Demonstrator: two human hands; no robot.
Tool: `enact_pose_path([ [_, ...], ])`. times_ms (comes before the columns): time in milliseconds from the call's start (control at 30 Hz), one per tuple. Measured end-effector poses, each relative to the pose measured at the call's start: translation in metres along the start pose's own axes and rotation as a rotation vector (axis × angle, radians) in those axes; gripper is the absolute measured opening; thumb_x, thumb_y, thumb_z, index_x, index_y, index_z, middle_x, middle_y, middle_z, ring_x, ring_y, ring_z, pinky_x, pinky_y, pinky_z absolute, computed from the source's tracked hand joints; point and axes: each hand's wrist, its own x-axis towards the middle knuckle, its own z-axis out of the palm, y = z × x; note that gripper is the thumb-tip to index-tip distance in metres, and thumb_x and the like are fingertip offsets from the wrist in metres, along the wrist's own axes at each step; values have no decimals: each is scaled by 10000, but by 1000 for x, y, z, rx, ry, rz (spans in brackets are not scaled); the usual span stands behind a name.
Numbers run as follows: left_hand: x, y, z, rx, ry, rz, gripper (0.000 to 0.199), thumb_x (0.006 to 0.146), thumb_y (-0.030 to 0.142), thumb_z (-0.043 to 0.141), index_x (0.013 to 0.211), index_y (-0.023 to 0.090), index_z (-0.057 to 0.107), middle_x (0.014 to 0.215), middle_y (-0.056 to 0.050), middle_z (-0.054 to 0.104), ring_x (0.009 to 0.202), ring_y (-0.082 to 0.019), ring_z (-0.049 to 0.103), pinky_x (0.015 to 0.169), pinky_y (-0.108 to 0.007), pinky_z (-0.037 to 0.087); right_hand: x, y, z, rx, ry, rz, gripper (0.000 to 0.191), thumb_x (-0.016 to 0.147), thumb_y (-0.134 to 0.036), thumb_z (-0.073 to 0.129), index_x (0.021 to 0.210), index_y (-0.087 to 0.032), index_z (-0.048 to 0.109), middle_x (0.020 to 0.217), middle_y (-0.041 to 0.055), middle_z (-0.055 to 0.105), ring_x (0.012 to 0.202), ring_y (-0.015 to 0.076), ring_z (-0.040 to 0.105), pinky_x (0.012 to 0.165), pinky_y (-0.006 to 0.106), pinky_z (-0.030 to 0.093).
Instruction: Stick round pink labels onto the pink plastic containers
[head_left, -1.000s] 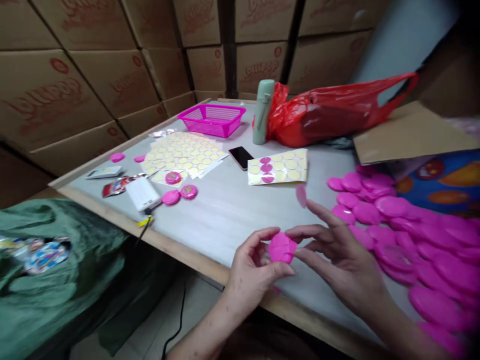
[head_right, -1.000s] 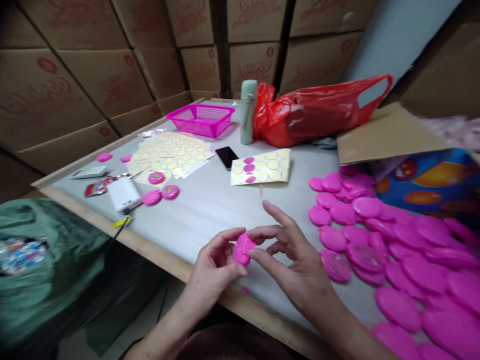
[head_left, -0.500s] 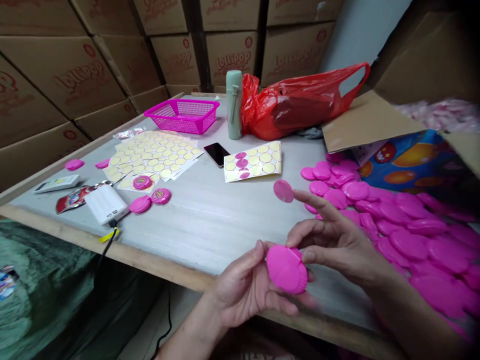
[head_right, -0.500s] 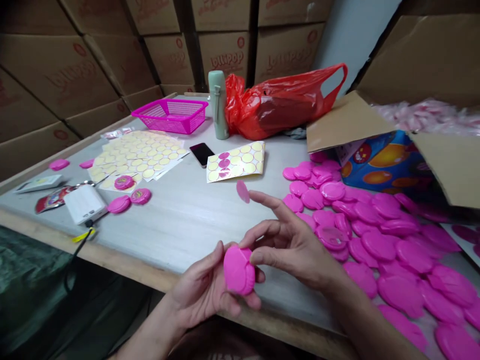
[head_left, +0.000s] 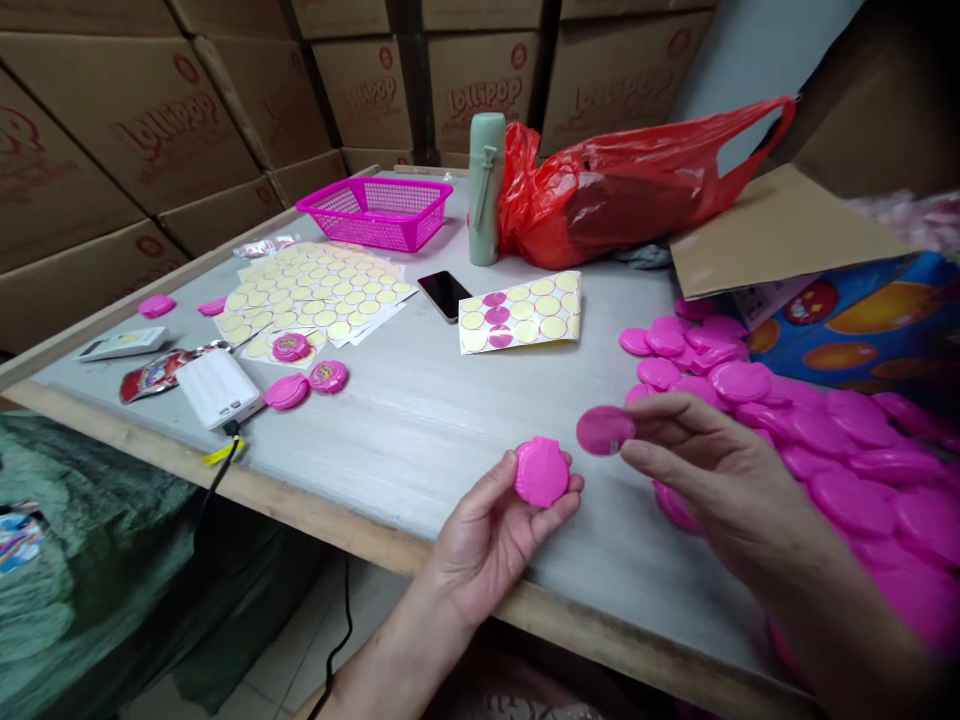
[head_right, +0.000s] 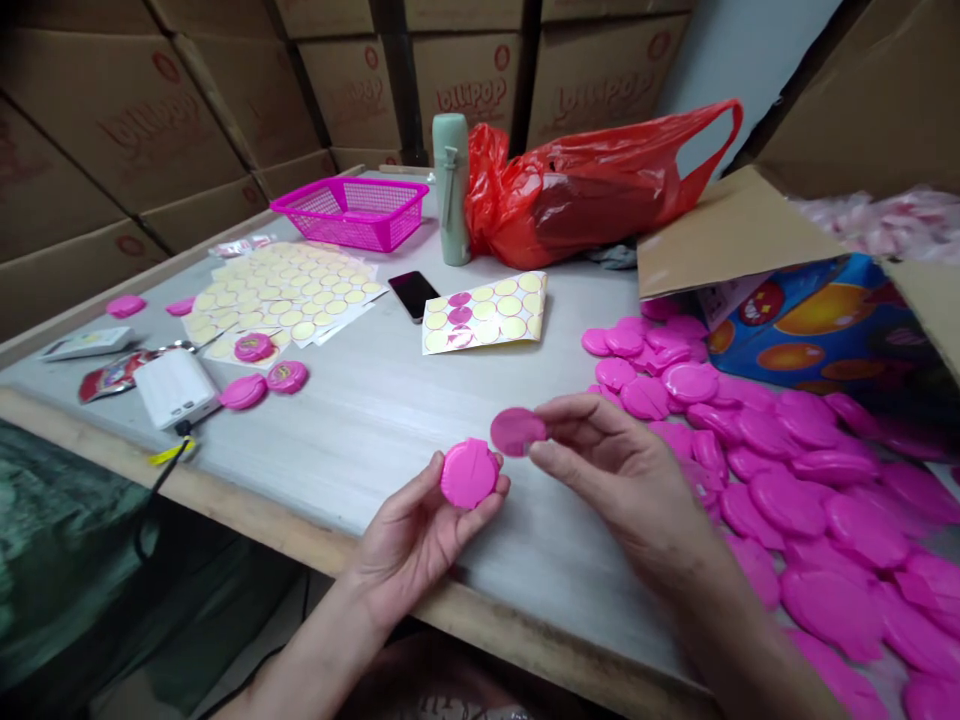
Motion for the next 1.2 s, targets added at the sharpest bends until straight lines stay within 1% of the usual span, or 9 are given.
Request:
enact_pose_path([
  [100, 1, -1, 2, -41, 4, 22, 261, 1008, 244, 516, 1172, 55, 588, 1243, -196, 673, 1093, -250, 704, 958, -366, 586, -5, 3, 4, -9, -114, 75, 235, 792, -391, 818, 960, -293, 686, 921, 18, 776, 884, 229, 742, 841, 393, 597],
  [200, 1, -2, 3, -41, 0, 21, 277, 1024, 263, 489, 1164, 51, 600, 1218, -190, 694, 1099, -235, 704, 968, -364, 583, -7, 6, 6, -82, -174, 106, 315, 807, -403, 809, 1045, -263, 659, 891, 12, 759, 880, 214, 721, 838, 361, 561],
  [367, 0, -4, 3, -11, -58, 13, 281, 1016, 260, 514, 1154, 36, 610, 1154, -192, 714, 1073, -218, 716, 952, -318, 580, -11, 3, 9, -306, -223, 22, 292, 872, -384, 742, 1125, -294, 628, 872, -23, 717, 962, 211, 671, 949, 372, 483],
  [433, 1, -5, 2, -6, -66, 27, 255, 1006, 239, 531, 1134, 39, 623, 1133, -181, 720, 1042, -208, 725, 936, -304, 584, -12, 2, 10, -393, -242, 2, 267, 891, -368, 710, 1138, -313, 625, 873, -29, 700, 973, 219, 660, 927, 371, 487],
  [567, 2, -7, -1, 35, -23, 30, 268, 991, 240, 553, 1159, 46, 628, 1168, -188, 701, 1045, -228, 720, 911, -325, 598, -12, -1, 9, -497, -277, -16, 275, 901, -391, 689, 1154, -320, 607, 893, -30, 694, 965, 220, 655, 874, 353, 505],
  [700, 2, -9, -4, 87, 1, 7, 258, 968, 239, 594, 1152, 67, 651, 1141, -162, 702, 950, -196, 727, 874, -340, 616, -10, -3, 8, -528, -281, -60, 272, 897, -378, 702, 1138, -299, 602, 901, -33, 693, 924, 186, 667, 844, 308, 515],
  [833, 2, -9, -4, 98, 36, -9, 191, 944, 227, 632, 1074, 93, 672, 1081, -125, 713, 890, -180, 730, 825, -333, 633, -10, -2, 5, -559, -274, -94, 282, 903, -372, 697, 1150, -295, 585, 872, -43, 685, 883, 166, 678, 821, 285, 517],
  [1000, 3, -9, -3, 114, 26, -28, 185, 950, 224, 621, 1060, 89, 685, 1056, -132, 725, 875, -177, 734, 803, -322, 637, -10, -1, 3, -669, -241, -117, 277, 895, -365, 696, 1141, -297, 590, 876, -39, 677, 862, 166, 688, 769, 276, 513],
  [1200, 3, -9, -3, 115, 31, -27, 165, 947, 222, 625, 1016, 94, 702, 1010, -120, 740, 854, -174, 738, 789, -321, 640, -11, -5, 8, -728, -204, -168, 241, 872, -303, 689, 1095, -278, 601, 832, -37, 693, 805, 164, 696, 731, 272, 512],
])
